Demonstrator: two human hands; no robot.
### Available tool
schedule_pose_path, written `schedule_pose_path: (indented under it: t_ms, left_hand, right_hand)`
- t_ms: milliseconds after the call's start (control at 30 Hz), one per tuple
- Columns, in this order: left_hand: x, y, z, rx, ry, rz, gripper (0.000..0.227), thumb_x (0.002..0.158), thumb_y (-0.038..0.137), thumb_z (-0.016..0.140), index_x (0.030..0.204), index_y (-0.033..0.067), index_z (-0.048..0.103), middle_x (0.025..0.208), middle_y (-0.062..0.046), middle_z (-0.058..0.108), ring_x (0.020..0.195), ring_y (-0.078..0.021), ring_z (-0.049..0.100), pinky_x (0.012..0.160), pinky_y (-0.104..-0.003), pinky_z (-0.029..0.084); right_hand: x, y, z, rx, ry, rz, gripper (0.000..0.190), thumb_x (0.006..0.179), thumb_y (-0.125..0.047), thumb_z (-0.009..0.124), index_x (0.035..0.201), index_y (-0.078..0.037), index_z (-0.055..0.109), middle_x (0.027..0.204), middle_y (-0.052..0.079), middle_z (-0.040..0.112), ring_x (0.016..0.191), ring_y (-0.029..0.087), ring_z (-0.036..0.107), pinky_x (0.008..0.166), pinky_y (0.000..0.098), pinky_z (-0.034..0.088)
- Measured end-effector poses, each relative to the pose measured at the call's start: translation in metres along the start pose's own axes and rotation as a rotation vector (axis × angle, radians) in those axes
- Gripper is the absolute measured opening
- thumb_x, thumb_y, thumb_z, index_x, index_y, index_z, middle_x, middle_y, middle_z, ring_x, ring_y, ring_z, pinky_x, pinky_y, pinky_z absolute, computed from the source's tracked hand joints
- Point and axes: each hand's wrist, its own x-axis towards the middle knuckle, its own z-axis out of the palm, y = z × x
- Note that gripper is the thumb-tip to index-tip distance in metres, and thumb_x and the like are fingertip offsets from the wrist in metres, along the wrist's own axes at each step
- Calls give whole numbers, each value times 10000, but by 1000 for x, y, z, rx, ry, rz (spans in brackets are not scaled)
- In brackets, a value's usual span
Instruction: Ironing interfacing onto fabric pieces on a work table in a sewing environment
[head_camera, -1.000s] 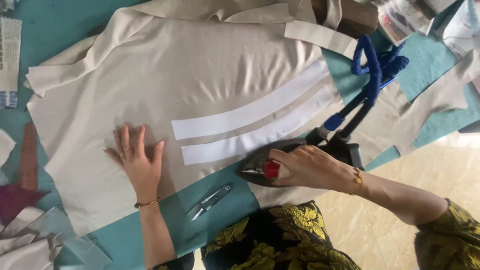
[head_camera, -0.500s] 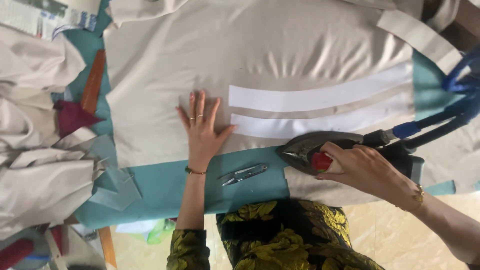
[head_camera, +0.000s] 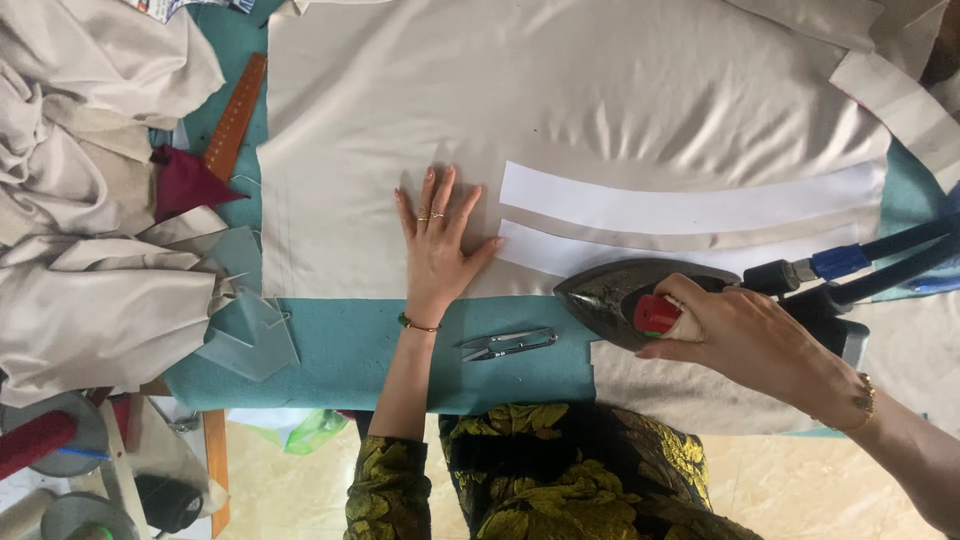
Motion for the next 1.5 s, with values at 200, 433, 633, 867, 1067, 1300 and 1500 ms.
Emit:
schedule_pose_path:
  t_ms: [200,433,633,867,1067,1300,1500]
  left_hand:
    - [0,0,0,25,-11,-6,649,948,484,799,1478,203,551,1666,-86,321,1583,-322,245,1276,-716,137]
    - [2,3,-3,26,-6,-22,609,921,465,803,1422,181,607,1646,-81,353,1568,-318,266,1268,-708,138]
    - [3,4,-3,16,-9,-23,584,964,506,750,1417,169,601,1653,-81,341,1576,-314,248,1279,-693,137]
    - [2,3,-2,33,-26,-39,592,955,480,775,1429,179,587,1648,-66,348,1564,-332,289,1277,-699,156]
    - [3,2,-3,16,-3,-41,579,943,473,797,1414,189,617,1639,-40,365,1560,-315,306,1285,-679,165]
    - [3,2,-5,-4,-11,-48,604,950,484,787,1451,210,590,1643,-27,369,1563,-306,315,1291,-676,159]
    - [0,-6,-7,-375,87,-130,275,1095,253,512,1311,155,650,1515,-51,550,1538,-331,384,1302,-572,125]
  right_hand:
    - [15,-23,-22,23,36,-40,617,843,-649,687,1235,-210,504,678,100,722,793,339,747,727,381,515]
    - [42,-28,-16,-53,201,-150,585,866,-687,639,1135,-178,534,585,85,667,673,351,722,631,443,536]
    - [50,-22,-10,-112,221,-147,557,889,-692,609,1067,-166,564,506,40,623,529,263,696,576,428,567]
    - [49,-20,-11,-119,221,-182,618,865,-730,608,1061,-146,551,530,79,621,600,317,710,585,433,537]
    - [47,-19,-11,-120,150,-158,631,845,-739,631,1057,-154,530,496,49,576,527,270,683,561,394,518]
    - [30,9,9,-183,110,-101,624,808,-764,655,1026,-195,518,596,36,688,669,277,736,627,394,535]
    - [-10,67,51,-237,136,-43,690,651,-863,741,976,-300,509,669,-18,645,809,247,714,818,337,549]
